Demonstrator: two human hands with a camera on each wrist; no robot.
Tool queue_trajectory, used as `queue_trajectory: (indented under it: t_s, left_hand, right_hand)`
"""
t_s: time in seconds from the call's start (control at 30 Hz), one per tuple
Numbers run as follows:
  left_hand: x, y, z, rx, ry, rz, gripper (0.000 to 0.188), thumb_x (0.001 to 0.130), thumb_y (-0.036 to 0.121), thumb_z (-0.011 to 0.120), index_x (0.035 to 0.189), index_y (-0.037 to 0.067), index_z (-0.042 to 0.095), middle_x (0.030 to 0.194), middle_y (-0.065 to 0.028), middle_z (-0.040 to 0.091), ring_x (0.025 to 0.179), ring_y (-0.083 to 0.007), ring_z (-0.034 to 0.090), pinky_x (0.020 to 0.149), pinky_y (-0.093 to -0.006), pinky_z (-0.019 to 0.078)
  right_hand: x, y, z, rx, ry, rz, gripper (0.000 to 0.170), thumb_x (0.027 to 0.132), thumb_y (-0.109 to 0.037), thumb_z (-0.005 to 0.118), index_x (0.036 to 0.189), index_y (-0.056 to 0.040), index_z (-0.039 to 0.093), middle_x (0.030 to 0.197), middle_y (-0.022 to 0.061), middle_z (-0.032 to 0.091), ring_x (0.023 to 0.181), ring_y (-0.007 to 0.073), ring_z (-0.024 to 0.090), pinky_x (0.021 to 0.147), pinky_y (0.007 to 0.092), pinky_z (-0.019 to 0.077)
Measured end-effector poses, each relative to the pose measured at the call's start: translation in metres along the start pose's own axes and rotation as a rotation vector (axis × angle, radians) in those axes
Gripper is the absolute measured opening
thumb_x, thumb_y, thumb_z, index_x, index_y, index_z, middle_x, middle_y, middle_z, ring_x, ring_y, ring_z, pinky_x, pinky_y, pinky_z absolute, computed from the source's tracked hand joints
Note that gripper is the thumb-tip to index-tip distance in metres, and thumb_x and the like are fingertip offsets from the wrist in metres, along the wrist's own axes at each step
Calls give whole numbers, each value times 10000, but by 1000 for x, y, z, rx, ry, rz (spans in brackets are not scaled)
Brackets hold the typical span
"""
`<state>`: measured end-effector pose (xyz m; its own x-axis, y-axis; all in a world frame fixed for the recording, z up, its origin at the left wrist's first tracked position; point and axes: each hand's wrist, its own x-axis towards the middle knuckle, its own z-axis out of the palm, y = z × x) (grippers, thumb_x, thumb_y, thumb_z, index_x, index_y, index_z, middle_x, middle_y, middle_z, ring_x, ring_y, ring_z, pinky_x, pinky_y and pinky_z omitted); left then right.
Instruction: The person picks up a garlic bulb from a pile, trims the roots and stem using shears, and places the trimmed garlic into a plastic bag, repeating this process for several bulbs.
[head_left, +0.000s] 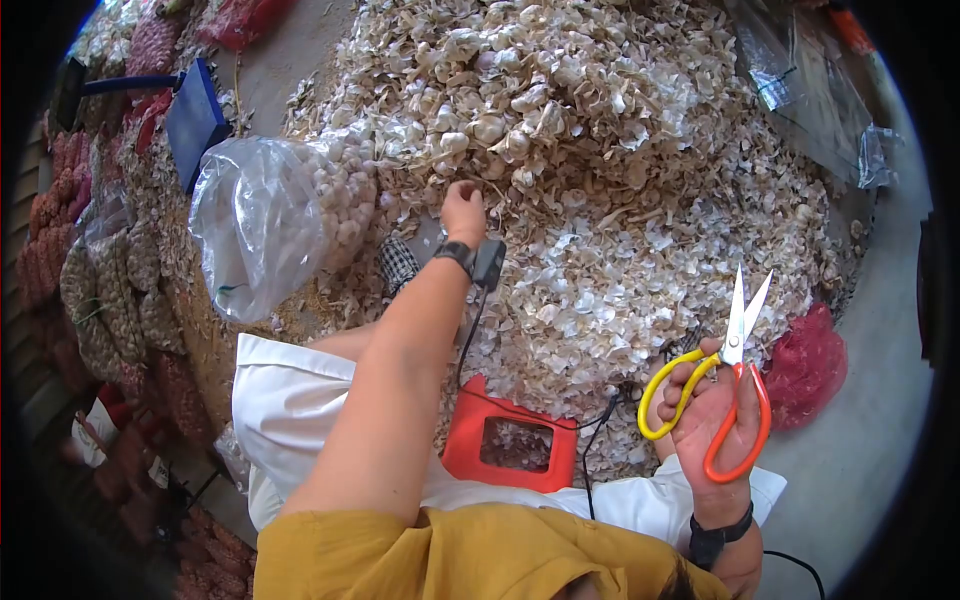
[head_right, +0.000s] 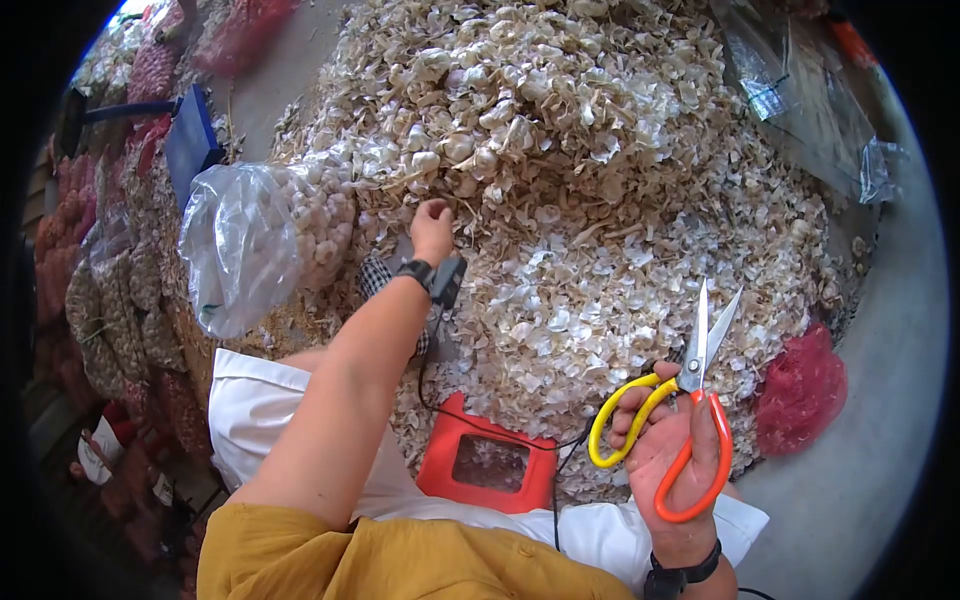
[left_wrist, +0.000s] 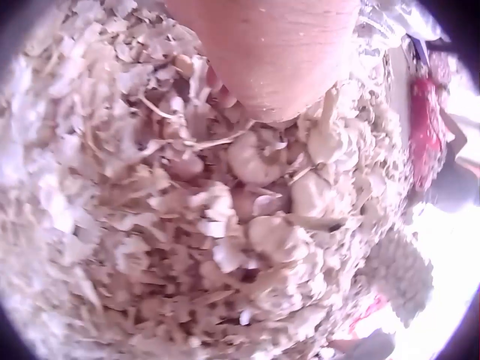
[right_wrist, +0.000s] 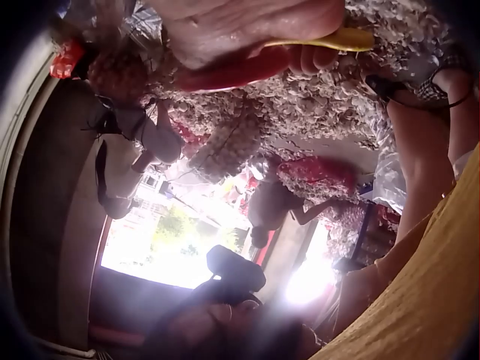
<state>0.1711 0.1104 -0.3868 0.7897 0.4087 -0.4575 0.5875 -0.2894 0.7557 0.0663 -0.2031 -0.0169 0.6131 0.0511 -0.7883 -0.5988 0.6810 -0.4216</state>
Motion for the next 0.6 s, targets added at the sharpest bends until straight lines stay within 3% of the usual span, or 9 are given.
queue_trajectory:
  t_s: [0.03, 0.13, 0.17, 0.2, 0.27, 0.3, 0.4, 0.5, 0.6]
  left_hand:
    - [13, 0, 2, -107, 39, -73, 290, 755, 200, 683, 972, 18, 621, 1024, -145, 635, 902, -289, 613, 826, -339, 474]
    - [45, 5, 16, -2, 9, -189, 410, 738, 254, 724, 1011, -18, 585, 1002, -152, 644, 910, -285, 623, 826, -356, 474]
    - [45, 17, 20, 62, 32, -195, 567, 710, 271, 760, 1105, -49, 511, 876, -124, 636, 754, -194, 627, 654, -301, 513]
    - [42, 28, 25, 60, 28, -200, 567, 710, 271, 760, 1105, -49, 511, 876, -124, 636, 754, -194, 627, 654, -301, 513]
    - [35, 45, 31, 265, 136, -240, 719, 638, 295, 806, 1137, -94, 465, 999, -184, 619, 892, -266, 618, 799, -341, 491]
    - [30, 54, 29, 196, 99, -269, 785, 595, 283, 830, 1144, -123, 443, 1101, -223, 583, 999, -311, 581, 889, -354, 441]
    - [20, 64, 19, 2, 35, -220, 824, 584, 236, 828, 1222, -75, 409, 1150, -230, 560, 1079, -338, 548, 926, -384, 426]
    - [33, 31, 20, 75, 51, -203, 800, 551, 212, 839, 1188, -59, 439, 1115, -206, 574, 1024, -314, 569, 894, -360, 439]
    - [24, 48, 18, 95, 49, -152, 728, 544, 197, 839, 1121, -43, 465, 1051, -163, 587, 960, -273, 581, 860, -340, 451]
  right_hand:
    - [0, 0, 0, 1, 2, 1, 549, 887, -485, 500, 1238, -75, 399, 995, 135, 544, 844, 219, 529, 749, 355, 438]
    - [2, 0, -1, 27, 43, 10, 523, 892, -457, 503, 1235, -75, 404, 993, 134, 542, 836, 220, 529, 744, 358, 439]
    - [4, 0, -1, 53, 61, 27, 512, 892, -446, 505, 1233, -76, 410, 990, 133, 541, 834, 220, 527, 741, 357, 439]
    - [6, -1, -1, 79, 81, 43, 500, 893, -435, 508, 1230, -77, 416, 987, 132, 539, 832, 221, 526, 737, 357, 439]
    - [9, -3, -3, 76, 100, 42, 494, 892, -429, 512, 1228, -79, 421, 984, 130, 538, 831, 221, 526, 733, 357, 440]
    - [10, -3, -3, 79, 111, 38, 489, 890, -423, 516, 1226, -80, 427, 980, 129, 537, 831, 222, 525, 729, 356, 440]
    - [12, -4, -4, 71, 128, 35, 474, 889, -410, 522, 1219, -81, 439, 979, 128, 535, 830, 220, 525, 724, 354, 440]
    - [12, -2, 0, 74, 131, 40, 457, 889, -393, 525, 1213, -80, 448, 969, 126, 545, 827, 217, 528, 721, 356, 441]
    - [10, 0, 0, 100, 90, 59, 423, 895, -366, 525, 1200, -81, 456, 954, 124, 558, 823, 214, 531, 719, 358, 442]
